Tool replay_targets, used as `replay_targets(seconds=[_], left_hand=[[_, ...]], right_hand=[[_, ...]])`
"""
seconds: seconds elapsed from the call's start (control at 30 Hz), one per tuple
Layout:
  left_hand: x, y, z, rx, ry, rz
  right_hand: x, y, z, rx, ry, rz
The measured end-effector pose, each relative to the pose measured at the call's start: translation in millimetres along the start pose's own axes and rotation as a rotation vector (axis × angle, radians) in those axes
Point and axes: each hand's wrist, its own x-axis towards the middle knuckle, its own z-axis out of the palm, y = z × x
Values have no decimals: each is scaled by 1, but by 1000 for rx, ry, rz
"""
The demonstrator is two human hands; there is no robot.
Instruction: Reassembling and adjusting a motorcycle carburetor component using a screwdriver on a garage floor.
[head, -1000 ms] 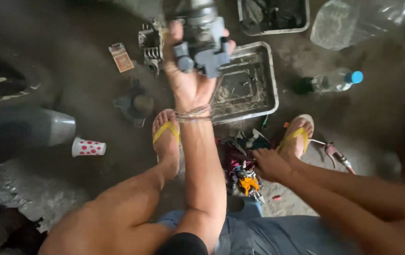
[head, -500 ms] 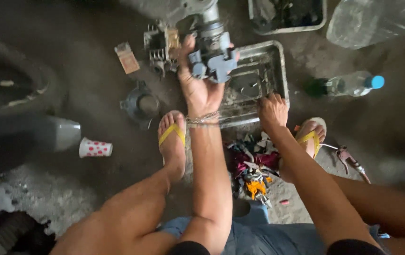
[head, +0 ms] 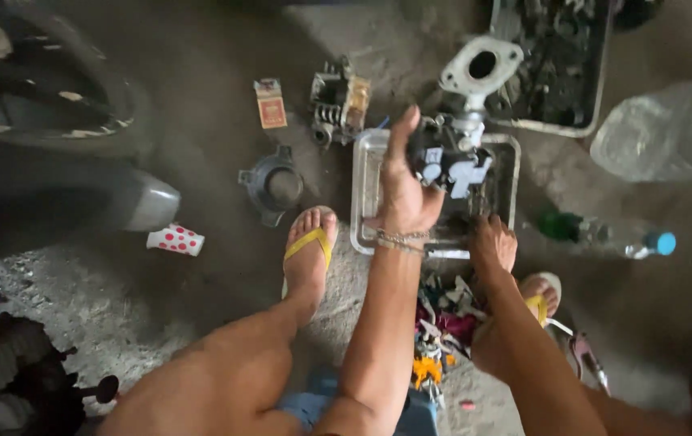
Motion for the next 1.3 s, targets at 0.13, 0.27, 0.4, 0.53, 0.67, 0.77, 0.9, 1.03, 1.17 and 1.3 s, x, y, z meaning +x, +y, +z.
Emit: replay_targets(seconds=[0.13, 0.27, 0.4, 0.53, 0.67, 0.77, 0.9, 1.03, 1.17, 1.3], left_hand=[[10, -1, -14, 39, 32, 34], [0, -1, -3, 134, 86, 100], [-5, 5, 19, 276, 238, 240], [-1, -5, 25, 330, 233, 307], [-19, -10, 32, 457, 167, 304], [-26, -16, 36, 382, 25, 259], [-33, -37, 31, 307, -112, 177], [-51, -38, 49, 441, -193, 197], [-43, -53, 47, 387, -306, 222], [-40, -59, 41, 323, -319, 162]], right_hand=[[-6, -14, -40, -11, -64, 69], [5, 9, 0, -84, -31, -57], [-13, -10, -69, -204, 135, -320], [-27, -2, -133, 188, 115, -277], [-71, 7, -259, 502, 255, -185], [-100, 0, -368, 658, 190, -52], [-135, 3, -427, 544, 419, -264], [-127, 7, -438, 623, 450, -82], [-105, -5, -453, 919, 416, -287], [-77, -4, -434, 1216, 325, -299]])
